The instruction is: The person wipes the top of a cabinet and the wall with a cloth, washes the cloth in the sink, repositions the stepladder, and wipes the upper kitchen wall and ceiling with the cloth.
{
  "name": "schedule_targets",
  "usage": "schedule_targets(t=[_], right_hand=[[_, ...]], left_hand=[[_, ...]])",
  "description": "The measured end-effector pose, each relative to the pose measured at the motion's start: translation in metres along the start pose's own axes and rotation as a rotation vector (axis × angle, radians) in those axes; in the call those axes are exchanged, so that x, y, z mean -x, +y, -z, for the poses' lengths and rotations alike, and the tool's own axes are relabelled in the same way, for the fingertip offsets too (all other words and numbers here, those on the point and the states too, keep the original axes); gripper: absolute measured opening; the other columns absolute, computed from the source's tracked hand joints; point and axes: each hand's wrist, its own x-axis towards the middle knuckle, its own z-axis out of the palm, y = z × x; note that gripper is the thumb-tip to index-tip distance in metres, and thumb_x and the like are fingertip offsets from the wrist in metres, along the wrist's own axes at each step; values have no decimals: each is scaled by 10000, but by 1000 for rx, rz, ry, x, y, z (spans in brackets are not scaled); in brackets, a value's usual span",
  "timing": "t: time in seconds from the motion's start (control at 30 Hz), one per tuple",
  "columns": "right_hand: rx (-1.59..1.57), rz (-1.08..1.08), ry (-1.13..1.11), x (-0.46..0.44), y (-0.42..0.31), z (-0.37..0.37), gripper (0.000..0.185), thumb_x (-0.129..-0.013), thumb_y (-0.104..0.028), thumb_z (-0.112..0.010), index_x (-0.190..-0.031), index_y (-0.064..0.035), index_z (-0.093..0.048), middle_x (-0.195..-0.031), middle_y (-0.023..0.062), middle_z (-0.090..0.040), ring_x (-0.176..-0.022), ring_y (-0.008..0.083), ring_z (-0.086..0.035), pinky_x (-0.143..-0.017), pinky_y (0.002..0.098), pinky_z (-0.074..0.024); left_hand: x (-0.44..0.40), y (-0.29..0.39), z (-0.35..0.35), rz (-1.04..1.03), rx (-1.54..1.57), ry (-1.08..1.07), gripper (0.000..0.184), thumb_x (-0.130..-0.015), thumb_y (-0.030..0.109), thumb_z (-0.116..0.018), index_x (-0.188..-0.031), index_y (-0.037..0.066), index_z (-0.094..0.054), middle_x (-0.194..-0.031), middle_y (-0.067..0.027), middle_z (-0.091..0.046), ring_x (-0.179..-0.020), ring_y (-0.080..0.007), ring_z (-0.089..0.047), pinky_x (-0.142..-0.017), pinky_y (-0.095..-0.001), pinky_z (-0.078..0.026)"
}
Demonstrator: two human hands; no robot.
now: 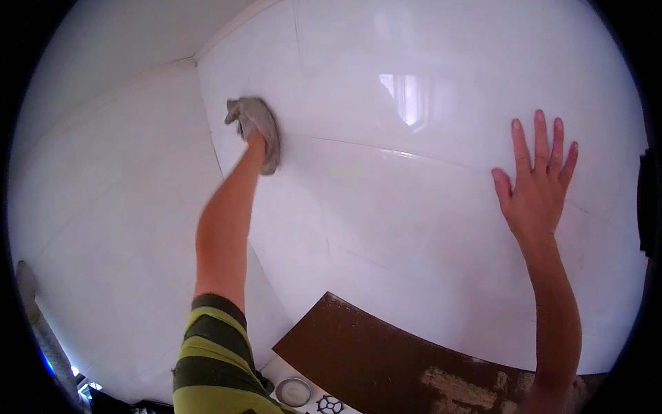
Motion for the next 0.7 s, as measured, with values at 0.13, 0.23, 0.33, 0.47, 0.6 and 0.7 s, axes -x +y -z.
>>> schedule_targets(t=[0.13,0.23,0.33,0.47,0.6,0.7], right_hand=[[-26,23,49,9,-2,0,798,-841,-451,-699,-1514,-229,-332,-1618,87,-159,-1498,322,-91,-1187,580,-71],[-17,12,-12,-13,14,4,783,-857,-461,-677,-1518,-230,-325,-1619,85,-157,-1498,325,-88,-1186,581,-70],[20,75,76,-30,9,15,766,-874,-458,-656,-1521,-225,-318,-1621,87,-151,-1499,327,-83,-1186,581,-70],[15,61,93,-23,15,20,759,-885,-443,-642,-1526,-215,-306,-1621,87,-149,-1498,327,-91,-1185,583,-78],[-16,65,57,-21,1,-26,755,-892,-421,-641,-1531,-221,-293,-1622,82,-148,-1498,320,-95,-1185,585,-90],[30,61,63,-17,-9,4,745,-896,-412,-642,-1530,-227,-297,-1620,82,-152,-1496,320,-106,-1184,586,-100]], left_hand=[[43,91,-98,82,-42,706,183,-909,201,-564,-1001,107,-691,-894,-49,-651,-907,-254,-592,-828,-414,-459],[140,122,-89,-221,1294,1088,399,-937,238,-531,-1273,31,-478,-1240,-138,-489,-1200,-312,-421,-1035,-465,-293],[136,125,-86,-389,1464,1003,638,-906,195,-531,-1459,-34,-312,-1464,-218,-388,-1397,-389,-297,-1189,-496,-161],[17,106,-119,-113,1595,892,686,-872,220,-533,-1450,-69,-302,-1457,-260,-380,-1338,-465,-337,-1155,-499,-230],[-36,95,-142,-438,1978,-244,548,-941,322,-475,-1430,84,-407,-1459,-90,-426,-1302,-259,-422,-1069,-429,-352],[22,117,-155,-362,3377,-632,428,-990,359,-454,-1373,170,-488,-1370,0,-501,-1223,-159,-482,-999,-379,-410]])
